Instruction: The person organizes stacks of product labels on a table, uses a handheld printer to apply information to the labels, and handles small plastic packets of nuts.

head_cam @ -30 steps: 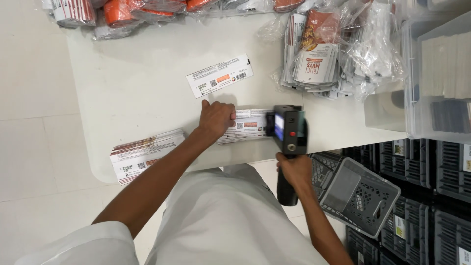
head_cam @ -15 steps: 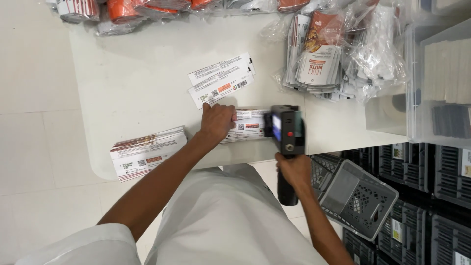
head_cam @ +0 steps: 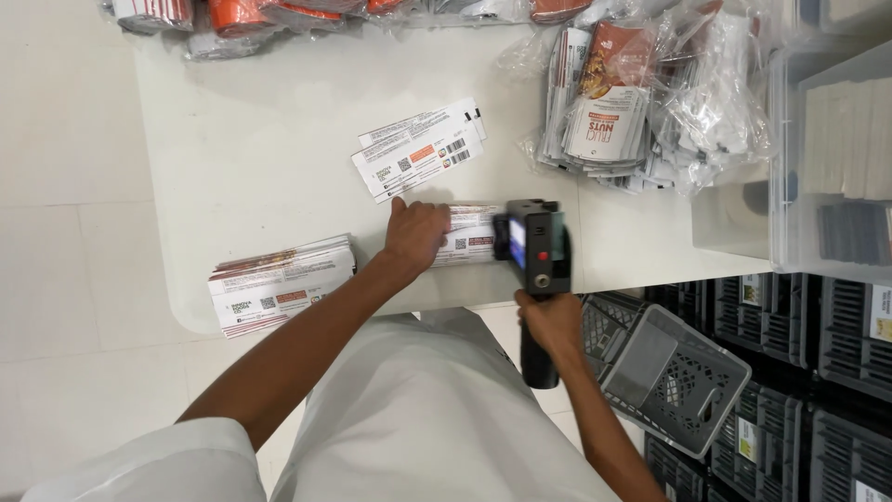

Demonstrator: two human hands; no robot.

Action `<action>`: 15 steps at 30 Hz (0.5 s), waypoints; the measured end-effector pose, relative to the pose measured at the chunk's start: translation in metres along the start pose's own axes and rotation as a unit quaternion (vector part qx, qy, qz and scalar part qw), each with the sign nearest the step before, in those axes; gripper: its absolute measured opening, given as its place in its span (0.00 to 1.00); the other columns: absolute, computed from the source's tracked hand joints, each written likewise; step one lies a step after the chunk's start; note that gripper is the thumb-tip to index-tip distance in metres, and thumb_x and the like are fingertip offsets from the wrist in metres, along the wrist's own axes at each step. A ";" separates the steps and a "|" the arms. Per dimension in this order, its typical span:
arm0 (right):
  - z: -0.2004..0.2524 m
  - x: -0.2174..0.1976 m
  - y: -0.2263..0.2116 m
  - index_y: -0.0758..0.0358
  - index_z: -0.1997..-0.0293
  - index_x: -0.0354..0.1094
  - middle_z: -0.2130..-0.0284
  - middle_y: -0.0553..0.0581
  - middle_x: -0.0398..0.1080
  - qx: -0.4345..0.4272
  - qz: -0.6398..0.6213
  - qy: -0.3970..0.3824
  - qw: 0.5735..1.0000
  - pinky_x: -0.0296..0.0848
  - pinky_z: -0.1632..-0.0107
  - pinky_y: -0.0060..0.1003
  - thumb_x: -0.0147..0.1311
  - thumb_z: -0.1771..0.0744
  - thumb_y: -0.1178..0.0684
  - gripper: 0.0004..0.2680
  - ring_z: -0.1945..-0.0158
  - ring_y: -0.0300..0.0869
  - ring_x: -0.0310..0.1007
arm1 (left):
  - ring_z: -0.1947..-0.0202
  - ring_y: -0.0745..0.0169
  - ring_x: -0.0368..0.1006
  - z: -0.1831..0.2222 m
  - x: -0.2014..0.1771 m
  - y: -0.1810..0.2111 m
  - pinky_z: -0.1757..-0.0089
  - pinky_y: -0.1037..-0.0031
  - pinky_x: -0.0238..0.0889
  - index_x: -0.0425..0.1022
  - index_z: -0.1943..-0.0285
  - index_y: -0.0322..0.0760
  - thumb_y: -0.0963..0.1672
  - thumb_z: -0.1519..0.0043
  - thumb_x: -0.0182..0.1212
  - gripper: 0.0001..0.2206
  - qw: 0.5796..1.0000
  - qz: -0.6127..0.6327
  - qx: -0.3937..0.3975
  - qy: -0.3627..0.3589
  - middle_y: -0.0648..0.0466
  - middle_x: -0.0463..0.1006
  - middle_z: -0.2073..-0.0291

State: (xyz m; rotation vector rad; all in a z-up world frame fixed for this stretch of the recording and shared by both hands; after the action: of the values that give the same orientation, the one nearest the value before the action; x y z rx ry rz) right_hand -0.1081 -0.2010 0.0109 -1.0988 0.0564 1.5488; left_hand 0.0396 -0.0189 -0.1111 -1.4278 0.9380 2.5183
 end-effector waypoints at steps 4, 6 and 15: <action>0.003 -0.028 -0.002 0.67 0.79 0.76 0.81 0.66 0.74 0.001 0.011 0.028 1.000 0.72 0.65 0.45 0.58 0.40 0.53 0.08 0.73 0.53 0.78 | 0.59 0.49 0.80 0.007 -0.040 -0.009 0.50 0.53 0.53 0.76 0.62 0.47 0.44 0.42 0.69 0.06 0.995 0.096 -0.012 -0.013 0.54 0.83 0.69; 0.011 -0.030 -0.012 0.67 0.80 0.75 0.84 0.65 0.73 -0.001 -0.016 0.015 1.000 0.71 0.67 0.41 0.56 0.41 0.54 0.08 0.77 0.50 0.76 | 0.56 0.54 0.79 0.007 -0.066 -0.026 0.48 0.54 0.55 0.77 0.57 0.45 0.44 0.37 0.67 0.04 0.997 0.045 -0.054 0.032 0.53 0.82 0.63; 0.000 0.007 0.008 0.72 0.76 0.74 0.83 0.66 0.74 -0.027 -0.019 -0.032 0.999 0.71 0.69 0.43 0.61 0.39 0.55 0.08 0.77 0.48 0.76 | 0.54 0.53 0.76 0.008 -0.010 0.003 0.48 0.52 0.59 0.78 0.56 0.42 0.42 0.41 0.71 0.08 0.999 -0.031 0.007 0.018 0.51 0.79 0.63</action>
State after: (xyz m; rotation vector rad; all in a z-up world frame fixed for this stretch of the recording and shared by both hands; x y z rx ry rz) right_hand -0.1136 -0.1980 0.0025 -1.0853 -0.0494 1.5579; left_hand 0.0383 -0.0150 -0.0992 -1.4790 0.9004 2.4440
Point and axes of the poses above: each hand's wrist, its own z-axis away from the middle knuckle, its own x-axis out of the palm, y = z × x, the point moved 1 cm from there along -z, towards the middle knuckle
